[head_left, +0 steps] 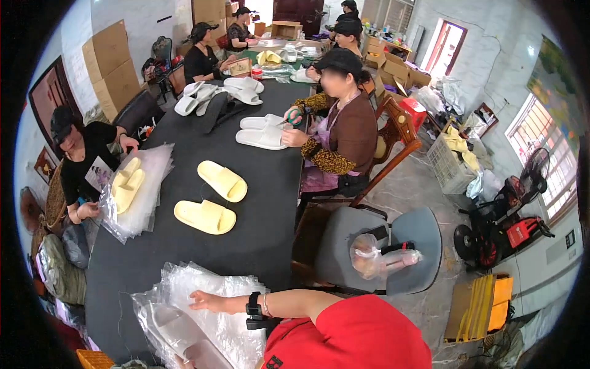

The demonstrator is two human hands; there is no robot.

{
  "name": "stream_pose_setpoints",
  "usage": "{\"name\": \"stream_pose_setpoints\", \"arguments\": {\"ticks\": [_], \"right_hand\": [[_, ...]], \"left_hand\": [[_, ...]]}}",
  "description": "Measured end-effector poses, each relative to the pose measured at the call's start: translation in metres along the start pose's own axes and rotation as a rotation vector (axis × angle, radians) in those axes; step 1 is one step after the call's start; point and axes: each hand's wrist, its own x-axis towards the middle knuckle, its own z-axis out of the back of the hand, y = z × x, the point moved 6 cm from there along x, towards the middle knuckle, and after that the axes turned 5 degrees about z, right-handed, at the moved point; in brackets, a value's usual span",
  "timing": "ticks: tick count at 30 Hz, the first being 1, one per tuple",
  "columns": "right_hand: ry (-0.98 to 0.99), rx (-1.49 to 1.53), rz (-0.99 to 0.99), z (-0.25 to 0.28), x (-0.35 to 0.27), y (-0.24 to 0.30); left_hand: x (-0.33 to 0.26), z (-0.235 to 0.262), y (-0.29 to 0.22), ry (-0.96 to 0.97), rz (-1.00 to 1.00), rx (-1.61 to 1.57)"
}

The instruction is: The person is packing various colors of slippers/slides into plastic bags and then putting them into a large sack.

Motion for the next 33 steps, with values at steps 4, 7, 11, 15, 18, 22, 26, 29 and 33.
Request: {"name": "stream_pose_setpoints", "arguments": {"ticks": [4,7,11,15,18,22,26,29,33], "right_hand": [[0.406,0.060,-0.174,-0.032,-0.020,0.007],[0.371,0.072,-0.156,-0.039,-0.023,0.013],[0.301,0.071,-0.081,-0.029,0.002,-0.004],[0.041,0.194,-0.017,-0.002,0.018,-0.004],[-0.252,0.233,-0.042,0.034,0.016,0.006],[-0.424,0.268,0.143,0.064,0.020,0.015],[-0.371,0.155,0.167,0.063,0.018,0.037],[-0.372,-0.123,0.314,0.068,0.022,0.038],[-0.293,-0.686,0.394,0.030,0.002,0.057]], "left_hand": [[-0.008,-0.009,-0.003,0.246,0.118,-0.072],[-0.015,-0.005,-0.016,0.202,0.088,0.005],[-0.035,-0.006,-0.033,0.106,0.044,0.153],[-0.063,-0.001,-0.039,-0.022,0.023,0.281],[-0.080,0.028,-0.026,-0.107,-0.008,0.286],[-0.072,0.042,-0.022,-0.024,-0.082,0.317],[-0.067,0.045,-0.052,-0.078,-0.168,0.582],[-0.063,0.044,-0.078,-0.114,-0.234,0.791],[-0.063,0.040,-0.104,-0.204,-0.292,1.043]]}}
